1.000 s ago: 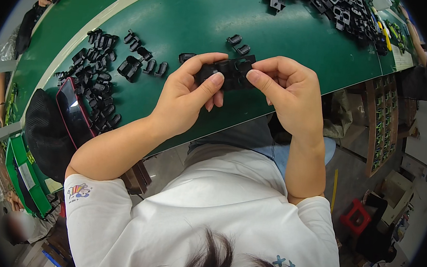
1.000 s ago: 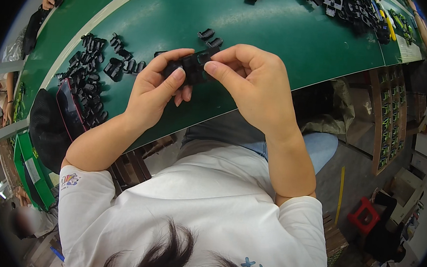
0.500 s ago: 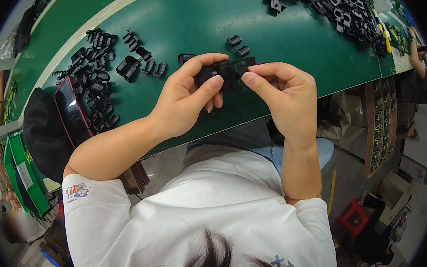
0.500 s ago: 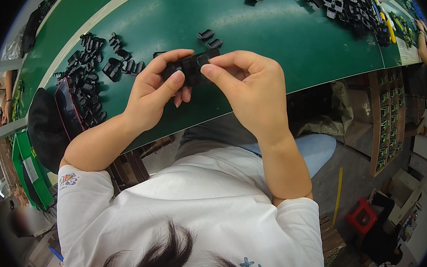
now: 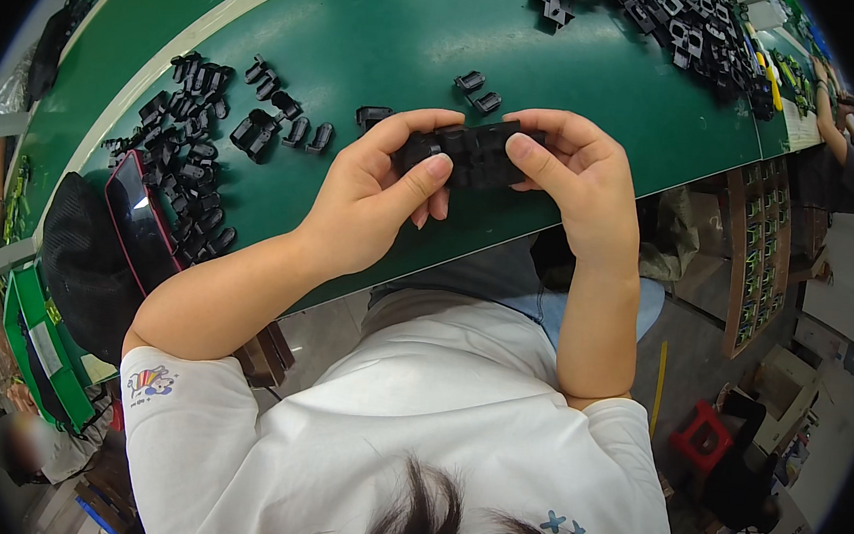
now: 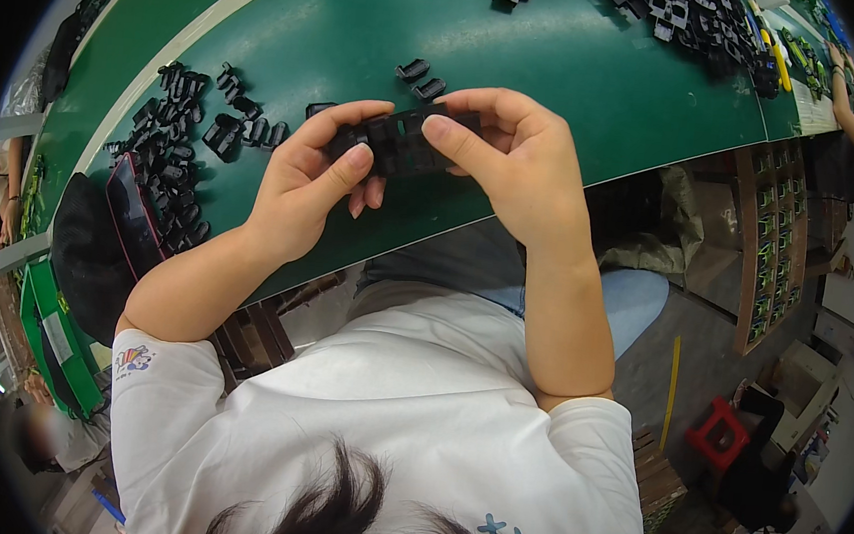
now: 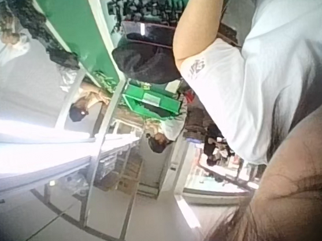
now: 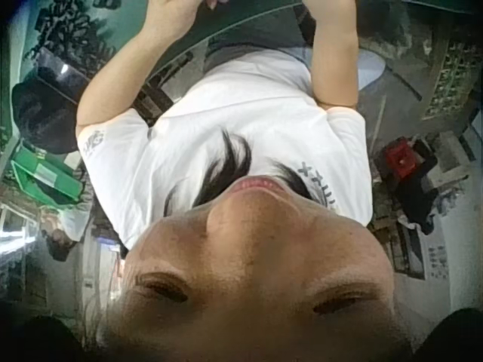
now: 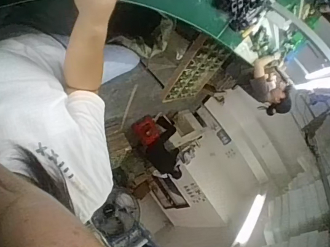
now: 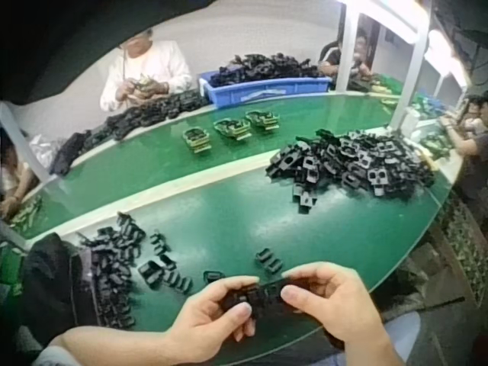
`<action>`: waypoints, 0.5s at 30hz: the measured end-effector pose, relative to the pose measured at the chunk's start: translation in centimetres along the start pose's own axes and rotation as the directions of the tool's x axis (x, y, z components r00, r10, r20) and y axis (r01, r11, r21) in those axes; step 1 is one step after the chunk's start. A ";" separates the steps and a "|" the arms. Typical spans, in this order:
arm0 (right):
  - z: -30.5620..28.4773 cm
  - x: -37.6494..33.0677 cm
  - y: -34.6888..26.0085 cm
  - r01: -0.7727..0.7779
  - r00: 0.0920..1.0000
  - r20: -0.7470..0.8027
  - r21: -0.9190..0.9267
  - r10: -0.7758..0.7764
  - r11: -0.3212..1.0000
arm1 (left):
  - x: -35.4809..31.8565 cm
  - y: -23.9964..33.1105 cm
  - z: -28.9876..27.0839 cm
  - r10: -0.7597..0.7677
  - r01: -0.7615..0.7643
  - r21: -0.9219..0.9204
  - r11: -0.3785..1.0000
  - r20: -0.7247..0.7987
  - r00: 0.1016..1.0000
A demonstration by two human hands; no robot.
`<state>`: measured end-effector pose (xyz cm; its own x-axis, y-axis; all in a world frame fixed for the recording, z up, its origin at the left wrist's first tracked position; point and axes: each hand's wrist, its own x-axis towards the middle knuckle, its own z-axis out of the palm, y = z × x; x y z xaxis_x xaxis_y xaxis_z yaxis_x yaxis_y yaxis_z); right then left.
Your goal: Assembling black plastic components at a factory workstation along an assembly line.
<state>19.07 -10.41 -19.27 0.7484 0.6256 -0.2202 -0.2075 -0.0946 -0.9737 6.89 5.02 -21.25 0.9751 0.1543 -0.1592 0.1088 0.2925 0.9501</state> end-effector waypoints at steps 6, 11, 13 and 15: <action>0.4 -0.1 0.7 0.052 0.998 0.030 -0.010 -0.052 0.999 | 0.1 0.2 0.1 -0.014 0.014 0.042 0.999 -0.005 1.000; 0.5 -0.1 0.9 0.013 1.000 0.001 0.023 -0.013 1.000 | 0.1 0.3 0.2 -0.024 0.024 0.051 0.998 -0.006 1.000; 0.5 -0.1 1.1 -0.003 1.000 -0.028 0.038 0.004 0.999 | 0.1 0.4 0.1 -0.025 0.025 0.057 0.998 -0.002 1.000; 0.5 -0.1 1.0 -0.008 1.000 -0.027 0.031 0.009 0.999 | 0.2 0.4 -0.2 -0.023 0.021 0.066 0.998 0.031 0.999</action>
<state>18.49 -10.21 -20.16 0.7633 0.6035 -0.2308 -0.2334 -0.0756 -0.9694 7.06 5.32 -20.99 0.9779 0.1180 -0.1727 0.1419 0.2323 0.9622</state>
